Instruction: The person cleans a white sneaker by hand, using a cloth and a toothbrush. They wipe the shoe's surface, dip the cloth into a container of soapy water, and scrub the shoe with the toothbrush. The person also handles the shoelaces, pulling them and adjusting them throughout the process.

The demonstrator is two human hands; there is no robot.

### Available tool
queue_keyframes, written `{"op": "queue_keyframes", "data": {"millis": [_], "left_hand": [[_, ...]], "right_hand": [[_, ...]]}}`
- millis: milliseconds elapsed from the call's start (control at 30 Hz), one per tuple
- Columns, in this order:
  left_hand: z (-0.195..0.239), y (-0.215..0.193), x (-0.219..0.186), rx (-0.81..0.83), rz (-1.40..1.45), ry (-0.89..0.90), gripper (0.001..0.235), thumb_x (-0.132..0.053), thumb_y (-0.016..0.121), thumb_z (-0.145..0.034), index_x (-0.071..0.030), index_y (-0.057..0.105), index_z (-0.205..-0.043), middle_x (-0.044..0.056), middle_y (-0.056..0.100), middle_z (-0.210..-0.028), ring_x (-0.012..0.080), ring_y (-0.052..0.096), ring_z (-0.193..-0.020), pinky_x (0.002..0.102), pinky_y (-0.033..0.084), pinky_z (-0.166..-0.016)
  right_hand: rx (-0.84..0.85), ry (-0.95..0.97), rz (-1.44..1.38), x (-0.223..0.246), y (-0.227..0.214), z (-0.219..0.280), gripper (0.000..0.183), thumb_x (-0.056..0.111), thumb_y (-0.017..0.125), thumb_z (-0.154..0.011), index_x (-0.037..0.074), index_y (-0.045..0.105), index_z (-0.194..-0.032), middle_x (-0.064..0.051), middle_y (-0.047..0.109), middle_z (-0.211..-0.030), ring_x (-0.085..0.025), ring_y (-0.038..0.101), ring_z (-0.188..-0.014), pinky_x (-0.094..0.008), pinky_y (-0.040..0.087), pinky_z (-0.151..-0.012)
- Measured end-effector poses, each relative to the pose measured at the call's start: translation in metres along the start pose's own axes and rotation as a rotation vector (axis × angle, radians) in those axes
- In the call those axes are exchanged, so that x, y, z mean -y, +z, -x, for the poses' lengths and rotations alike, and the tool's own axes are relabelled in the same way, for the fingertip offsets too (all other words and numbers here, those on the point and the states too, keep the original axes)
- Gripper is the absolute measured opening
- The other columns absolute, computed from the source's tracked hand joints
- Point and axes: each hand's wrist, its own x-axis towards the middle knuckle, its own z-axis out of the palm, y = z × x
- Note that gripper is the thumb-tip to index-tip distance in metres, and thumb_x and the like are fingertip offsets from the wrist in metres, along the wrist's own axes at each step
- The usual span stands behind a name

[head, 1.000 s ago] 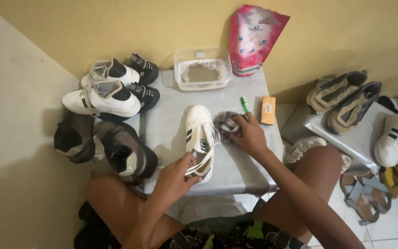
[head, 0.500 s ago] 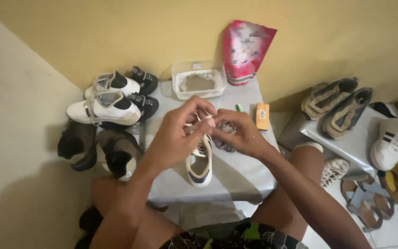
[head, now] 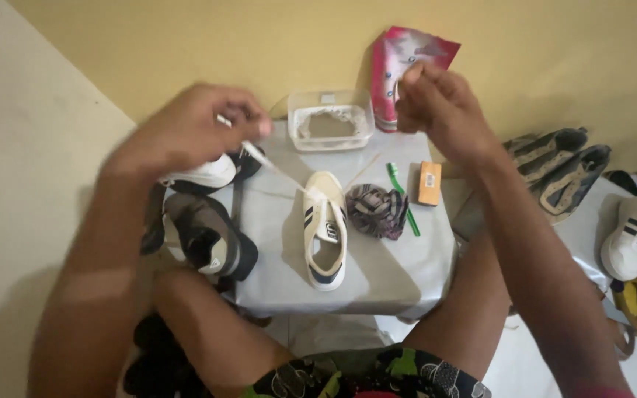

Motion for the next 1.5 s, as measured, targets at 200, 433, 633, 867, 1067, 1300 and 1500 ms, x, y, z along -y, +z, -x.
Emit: {"op": "queue_keyframes", "data": {"millis": [200, 433, 633, 867, 1067, 1300, 1500], "left_hand": [[-0.013, -0.041, 0.005, 0.128, 0.49, 0.18, 0.02, -0.006, 0.061, -0.1, -0.006, 0.062, -0.12, 0.003, 0.058, -0.073, 0.0044, 0.042, -0.047, 0.018, 0.031, -0.037], [-0.028, -0.059, -0.016, -0.08, 0.701, 0.323, 0.011, -0.017, 0.065, -0.106, -0.01, 0.067, -0.113, 0.001, 0.07, -0.096, 0.0044, 0.057, -0.062, 0.016, 0.05, -0.056], [-0.062, -0.054, -0.026, 0.031, 0.773, 0.535, 0.043, -0.009, 0.061, -0.095, -0.003, 0.059, -0.138, 0.019, 0.066, -0.139, 0.0291, 0.074, -0.112, 0.03, 0.066, -0.088], [-0.083, -0.035, -0.054, -0.272, 0.815, 0.251, 0.027, -0.009, 0.07, -0.091, -0.001, 0.069, -0.117, 0.015, 0.078, -0.105, 0.0207, 0.079, -0.085, 0.026, 0.068, -0.074], [-0.1, -0.034, -0.059, -0.336, 0.794, 0.294, 0.016, -0.017, 0.075, -0.095, -0.007, 0.075, -0.108, 0.005, 0.067, -0.075, 0.0131, 0.066, -0.053, 0.024, 0.058, -0.046], [-0.087, -0.033, -0.086, -0.42, 0.749, 0.301, 0.021, -0.023, 0.075, -0.09, -0.006, 0.076, -0.101, 0.003, 0.069, -0.088, 0.0097, 0.066, -0.067, 0.021, 0.054, -0.052], [-0.088, -0.033, -0.09, -0.481, 0.649, 0.317, 0.012, -0.02, 0.075, -0.091, -0.01, 0.076, -0.099, 0.002, 0.074, -0.091, 0.0082, 0.069, -0.068, 0.019, 0.058, -0.051]], "right_hand": [[-0.114, -0.105, 0.03, 0.031, 0.01, -0.021, 0.022, 0.032, 0.055, -0.11, 0.011, 0.055, -0.105, 0.006, 0.039, -0.065, -0.006, 0.036, -0.055, -0.023, 0.038, -0.057], [-0.137, -0.232, 0.085, 0.061, 0.019, -0.042, 0.018, 0.02, 0.053, -0.111, 0.004, 0.061, -0.115, 0.0, 0.053, -0.081, -0.008, 0.051, -0.07, -0.026, 0.055, -0.071], [-0.109, -0.339, 0.391, 0.084, 0.029, -0.057, 0.027, 0.03, 0.056, -0.107, 0.005, 0.067, -0.109, -0.007, 0.068, -0.091, -0.016, 0.071, -0.084, -0.031, 0.066, -0.084], [-0.152, -0.39, 0.493, 0.101, 0.033, -0.068, 0.029, 0.027, 0.058, -0.106, 0.004, 0.073, -0.115, -0.004, 0.069, -0.084, -0.011, 0.066, -0.079, -0.025, 0.056, -0.072], [-0.191, -0.397, 0.478, 0.108, 0.03, -0.082, 0.027, 0.029, 0.065, -0.104, 0.005, 0.074, -0.11, -0.008, 0.068, -0.082, -0.014, 0.066, -0.075, -0.025, 0.055, -0.064], [-0.168, -0.378, 0.558, 0.12, 0.038, -0.085, 0.023, 0.023, 0.07, -0.099, 0.003, 0.077, -0.108, -0.003, 0.067, -0.072, -0.008, 0.059, -0.059, -0.02, 0.045, -0.046], [-0.165, -0.435, 0.607, 0.129, 0.04, -0.09, 0.02, 0.019, 0.072, -0.098, 0.0, 0.077, -0.102, -0.01, 0.074, -0.089, -0.013, 0.068, -0.063, -0.021, 0.052, -0.046]]}}
